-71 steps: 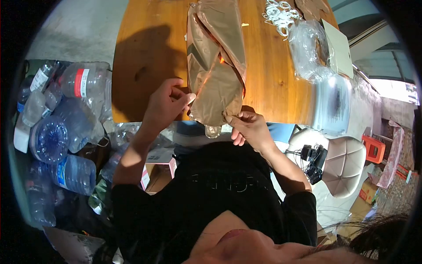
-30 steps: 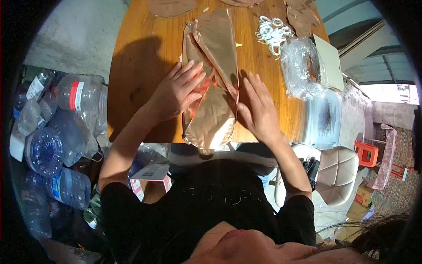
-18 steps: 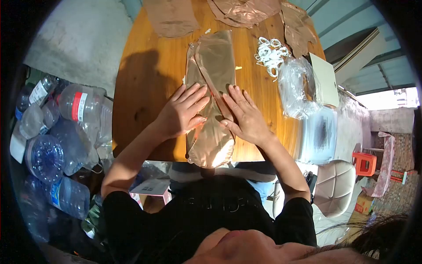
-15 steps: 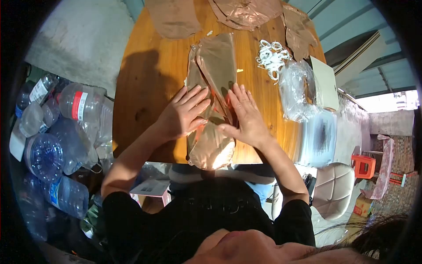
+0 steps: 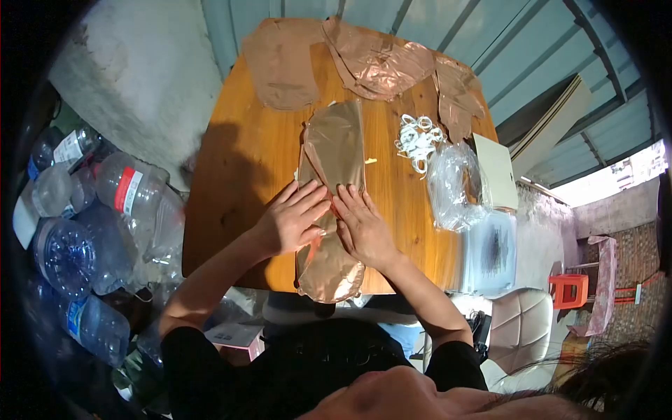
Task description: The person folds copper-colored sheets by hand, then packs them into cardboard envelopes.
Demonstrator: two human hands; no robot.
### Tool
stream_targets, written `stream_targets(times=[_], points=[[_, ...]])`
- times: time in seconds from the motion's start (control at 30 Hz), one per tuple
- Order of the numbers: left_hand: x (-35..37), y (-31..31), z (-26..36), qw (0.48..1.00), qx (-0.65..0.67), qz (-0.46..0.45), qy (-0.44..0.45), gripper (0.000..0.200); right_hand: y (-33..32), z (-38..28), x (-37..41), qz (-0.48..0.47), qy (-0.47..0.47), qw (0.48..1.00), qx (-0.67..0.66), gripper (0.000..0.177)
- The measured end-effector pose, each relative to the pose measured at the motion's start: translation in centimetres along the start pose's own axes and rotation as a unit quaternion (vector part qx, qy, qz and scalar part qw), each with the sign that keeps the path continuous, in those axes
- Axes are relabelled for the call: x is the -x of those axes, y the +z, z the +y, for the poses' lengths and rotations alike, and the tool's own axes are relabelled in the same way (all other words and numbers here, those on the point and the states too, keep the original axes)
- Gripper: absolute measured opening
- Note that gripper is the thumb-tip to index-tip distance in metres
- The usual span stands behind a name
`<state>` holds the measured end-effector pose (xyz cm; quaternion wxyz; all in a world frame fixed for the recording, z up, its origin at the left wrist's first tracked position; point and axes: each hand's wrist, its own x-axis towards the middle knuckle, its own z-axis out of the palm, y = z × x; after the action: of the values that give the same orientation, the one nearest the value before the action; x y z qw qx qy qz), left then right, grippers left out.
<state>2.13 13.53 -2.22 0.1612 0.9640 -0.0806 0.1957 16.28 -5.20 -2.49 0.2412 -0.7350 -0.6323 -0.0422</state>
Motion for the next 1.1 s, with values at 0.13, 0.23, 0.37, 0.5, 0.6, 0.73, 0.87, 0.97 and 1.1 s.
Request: stream_targets(times=[0.13,0.23,0.37,0.5,0.6,0.73,0.87,0.97,1.1], points=[[-1.8,-0.3,-0.9,0.997,-0.013,0.067,-0.025,0.045,0.0,0.0,-0.1,-0.009,0.002,1.0,0.002,0.05],[-5.5,0.1,-1.4,0.999,-0.032,0.043,0.009,0.041,-0.3,-0.5,0.0,-0.015,0.004,1.0,-0.019,0.05],[-6.6,2.9,-3.9,0.996,-0.077,0.006,-0.052,0.041,-1.2,1.6,0.2,-0.035,0.003,0.995,-0.091,0.049],[-6.4,2.8,-3.8,0.996,-0.057,0.005,-0.073,0.043,-2.7,3.4,-0.9,0.014,0.045,0.998,-0.037,0.05],[-6.5,3.2,-4.1,0.995,-0.059,0.031,-0.073,0.049,-2.4,4.6,-1.2,-0.029,0.012,0.999,-0.007,0.054],[-6.3,3.2,-4.1,0.997,-0.061,0.007,-0.052,0.06,-1.7,5.6,-1.1,-0.073,-0.013,0.997,0.021,0.06],[-6.5,3.1,-3.9,0.997,-0.053,0.009,-0.055,0.06,-2.6,5.5,-1.9,-0.096,-0.043,0.994,0.028,0.059],[-6.3,3.4,-4.0,0.996,-0.06,-0.004,-0.06,0.059,-3.3,6.9,-3.1,-0.108,-0.085,0.991,-0.005,0.052],[-6.2,3.5,-4.1,0.995,-0.07,-0.03,-0.068,0.059,-3.5,8.1,-5.8,-0.033,0.059,0.973,-0.22,0.035]])
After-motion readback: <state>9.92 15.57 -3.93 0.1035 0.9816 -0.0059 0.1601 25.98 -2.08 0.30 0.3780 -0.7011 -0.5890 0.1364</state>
